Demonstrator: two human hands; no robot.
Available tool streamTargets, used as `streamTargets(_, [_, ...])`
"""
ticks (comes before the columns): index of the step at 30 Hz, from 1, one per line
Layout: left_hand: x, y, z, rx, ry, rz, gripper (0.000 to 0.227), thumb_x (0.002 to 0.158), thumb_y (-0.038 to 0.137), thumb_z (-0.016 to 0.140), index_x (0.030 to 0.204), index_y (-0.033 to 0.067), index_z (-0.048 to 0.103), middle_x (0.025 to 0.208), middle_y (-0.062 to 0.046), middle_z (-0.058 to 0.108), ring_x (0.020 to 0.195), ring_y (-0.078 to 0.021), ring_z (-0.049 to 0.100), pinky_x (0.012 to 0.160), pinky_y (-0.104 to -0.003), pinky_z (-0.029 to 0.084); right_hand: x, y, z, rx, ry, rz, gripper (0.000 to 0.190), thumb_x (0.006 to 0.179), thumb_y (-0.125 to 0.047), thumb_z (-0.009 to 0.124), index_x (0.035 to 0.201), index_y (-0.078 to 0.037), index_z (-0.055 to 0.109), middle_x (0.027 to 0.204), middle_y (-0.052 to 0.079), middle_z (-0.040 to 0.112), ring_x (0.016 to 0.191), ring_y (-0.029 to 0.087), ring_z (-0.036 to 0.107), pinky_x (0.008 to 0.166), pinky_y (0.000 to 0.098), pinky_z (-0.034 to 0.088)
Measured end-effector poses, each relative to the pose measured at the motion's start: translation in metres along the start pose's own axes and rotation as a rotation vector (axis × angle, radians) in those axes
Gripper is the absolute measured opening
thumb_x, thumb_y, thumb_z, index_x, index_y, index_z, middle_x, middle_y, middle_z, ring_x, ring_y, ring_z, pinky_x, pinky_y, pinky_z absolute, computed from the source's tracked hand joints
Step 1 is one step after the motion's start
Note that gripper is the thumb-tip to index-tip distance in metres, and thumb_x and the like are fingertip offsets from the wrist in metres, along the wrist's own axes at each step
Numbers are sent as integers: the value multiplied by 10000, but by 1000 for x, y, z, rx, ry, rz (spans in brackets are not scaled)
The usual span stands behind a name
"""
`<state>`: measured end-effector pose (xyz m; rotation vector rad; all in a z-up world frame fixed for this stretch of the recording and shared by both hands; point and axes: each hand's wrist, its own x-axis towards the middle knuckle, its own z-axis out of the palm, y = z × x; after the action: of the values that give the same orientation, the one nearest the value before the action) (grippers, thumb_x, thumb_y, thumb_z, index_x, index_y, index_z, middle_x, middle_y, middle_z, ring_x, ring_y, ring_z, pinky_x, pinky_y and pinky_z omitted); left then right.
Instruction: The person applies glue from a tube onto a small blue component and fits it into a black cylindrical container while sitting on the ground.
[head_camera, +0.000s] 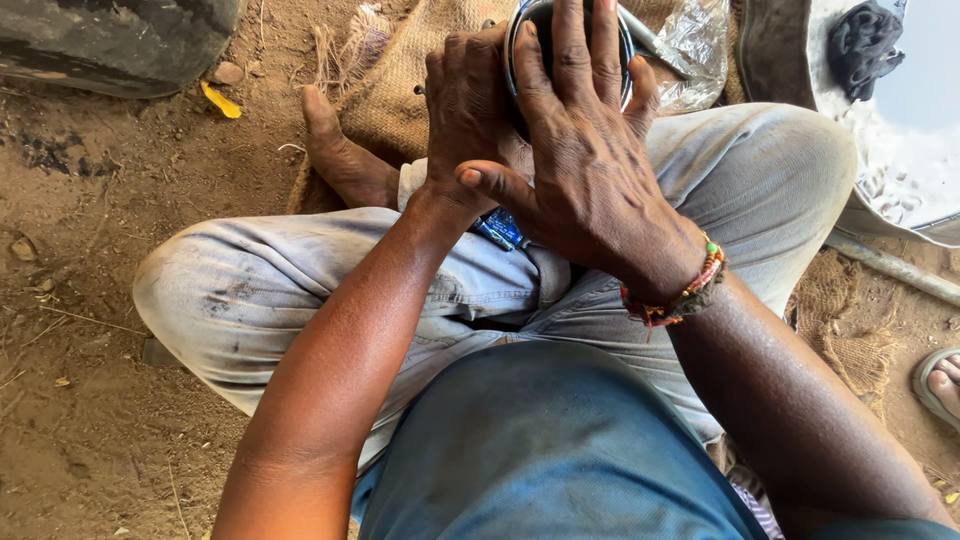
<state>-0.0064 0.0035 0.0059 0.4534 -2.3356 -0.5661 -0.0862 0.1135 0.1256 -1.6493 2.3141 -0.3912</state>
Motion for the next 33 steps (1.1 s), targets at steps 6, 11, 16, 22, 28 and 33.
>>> streamTargets(6, [0, -2, 4, 115, -13, -9, 632, 1005, 379, 745, 1453, 68, 426, 1312, -29, 444, 1210, -219, 449, 1042, -427, 385, 4, -7, 6, -63, 3, 7, 1061, 992, -727, 617, 1615, 85, 337, 1686, 340, 87, 1570, 504, 16, 1211, 681, 70])
streamTargets(11, [0, -9, 10, 194, -18, 9, 634, 1003, 428, 760, 1402, 48, 447, 1251, -68, 435, 1165, -233, 448, 995, -444, 384, 5, -15, -5, -147, 62, -38, 950, 978, -658, 706, 1537, 78, 487, 1674, 266, 246, 1545, 451, 180, 1180, 661, 135])
streamTargets(16, [-1, -8, 6, 51, -28, -25, 738, 895, 483, 823, 1361, 54, 444, 1239, -70, 443, 1183, -257, 456, 1025, -484, 374, 5, -15, -30, -233, 141, -242, 686, 960, -559, 761, 1316, 13, 636, 1625, 218, 337, 1469, 398, 279, 1078, 628, 199])
streamTargets(22, [0, -2, -1, 68, 13, 17, 910, 787, 542, 895, 1392, 85, 391, 1279, -93, 442, 1210, -307, 459, 1055, -537, 365, 1, 8, -46, 200, 80, -50, 369, 1021, -298, 717, 1281, -54, 620, 1416, 223, 481, 1366, 394, 445, 1093, 528, 365])
streamTargets(28, [-2, -2, -1, -30, -13, -33, 998, 796, 595, 949, 1414, 84, 354, 1279, -88, 435, 1209, -284, 470, 1064, -521, 377, -11, 26, -20, 140, 226, -108, 385, 981, -76, 748, 1342, -37, 619, 1552, 245, 422, 1492, 437, 388, 1200, 556, 346])
streamTargets(33, [-2, -2, -2, -38, -21, -26, 904, 808, 455, 904, 1413, 63, 358, 1266, -79, 436, 1205, -279, 458, 1066, -501, 356, -7, 30, -5, 178, 224, -154, 448, 956, -36, 725, 1389, -45, 613, 1603, 264, 372, 1544, 449, 347, 1274, 550, 347])
